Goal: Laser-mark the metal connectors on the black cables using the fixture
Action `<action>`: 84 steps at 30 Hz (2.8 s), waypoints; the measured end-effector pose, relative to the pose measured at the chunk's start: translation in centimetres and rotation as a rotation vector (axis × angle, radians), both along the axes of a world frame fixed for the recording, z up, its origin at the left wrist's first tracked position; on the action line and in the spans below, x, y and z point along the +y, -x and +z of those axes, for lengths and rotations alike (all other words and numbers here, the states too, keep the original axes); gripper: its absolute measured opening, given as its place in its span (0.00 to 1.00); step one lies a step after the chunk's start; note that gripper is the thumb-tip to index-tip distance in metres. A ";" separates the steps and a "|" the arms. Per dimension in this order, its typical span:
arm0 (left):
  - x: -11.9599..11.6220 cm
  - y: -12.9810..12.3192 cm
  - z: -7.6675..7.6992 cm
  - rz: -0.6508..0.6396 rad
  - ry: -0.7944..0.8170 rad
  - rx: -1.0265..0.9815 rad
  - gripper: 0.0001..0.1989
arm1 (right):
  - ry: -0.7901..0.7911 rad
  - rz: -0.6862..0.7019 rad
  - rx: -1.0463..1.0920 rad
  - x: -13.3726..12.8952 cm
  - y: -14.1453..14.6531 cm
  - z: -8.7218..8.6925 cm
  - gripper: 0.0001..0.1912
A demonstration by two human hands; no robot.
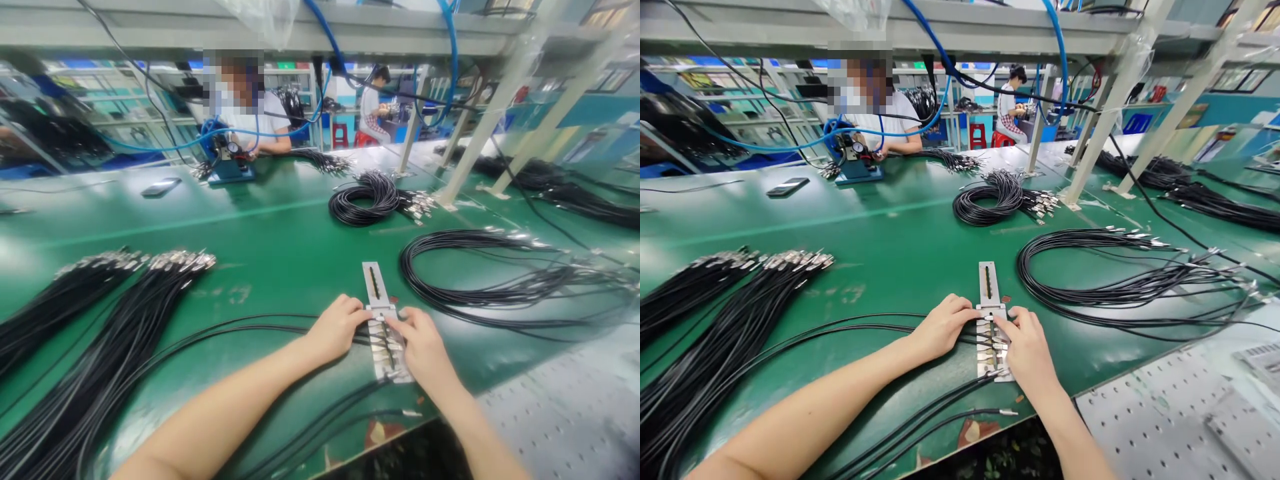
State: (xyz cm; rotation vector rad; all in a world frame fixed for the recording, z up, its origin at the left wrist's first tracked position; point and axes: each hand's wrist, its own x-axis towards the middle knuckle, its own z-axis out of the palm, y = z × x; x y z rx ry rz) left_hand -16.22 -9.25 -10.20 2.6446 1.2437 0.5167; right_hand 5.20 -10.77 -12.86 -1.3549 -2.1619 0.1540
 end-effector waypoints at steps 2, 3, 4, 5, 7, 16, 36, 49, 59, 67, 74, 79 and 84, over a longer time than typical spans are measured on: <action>-0.2 0.3 0.3 -0.040 -0.011 0.040 0.17 | 0.005 0.002 0.000 0.0 0.0 0.0 0.25; -0.4 0.3 0.6 -0.053 -0.018 0.090 0.17 | 0.008 0.005 0.003 0.0 0.0 0.1 0.25; -0.5 0.2 0.8 -0.061 -0.027 0.148 0.17 | 0.010 0.009 0.008 0.1 0.0 0.1 0.25; -0.7 0.1 1.1 -0.064 -0.035 0.205 0.16 | 0.011 0.013 0.013 0.1 0.1 0.1 0.25; -1.0 -0.1 1.6 -0.046 -0.050 0.290 0.15 | 0.018 0.022 0.024 0.2 0.2 0.1 0.25; -1.3 0.2 2.1 -0.076 -0.173 0.336 0.13 | 0.090 0.041 0.333 -0.2 -0.4 1.5 0.21; -1.4 -0.3 1.9 0.096 -0.050 0.345 0.10 | 0.109 0.105 0.204 -0.4 -0.1 1.5 0.23; -1.2 0.3 1.7 0.003 0.061 0.292 0.20 | 0.025 0.093 0.157 -0.1 -0.1 1.0 0.23; -2.6 -0.6 1.9 0.028 -0.063 0.192 0.14 | 0.110 0.065 0.214 0.1 -0.2 1.2 0.20; -2.0 0.2 1.1 -0.064 -0.091 0.188 0.12 | 0.222 0.052 0.338 -1.7 -2.3 2.3 0.17; -2.1 0.1 1.5 0.045 -0.018 0.204 0.08 | 0.111 0.094 0.191 -2.0 -1.9 1.8 0.20; -2.1 -0.5 1.4 0.040 -0.064 0.283 0.09 | 0.040 0.112 0.015 -2.0 -1.8 1.4 0.26; -2.1 -0.4 1.6 0.009 -0.105 0.316 0.11 | -0.012 0.140 -0.062 -2.0 -1.6 0.9 0.28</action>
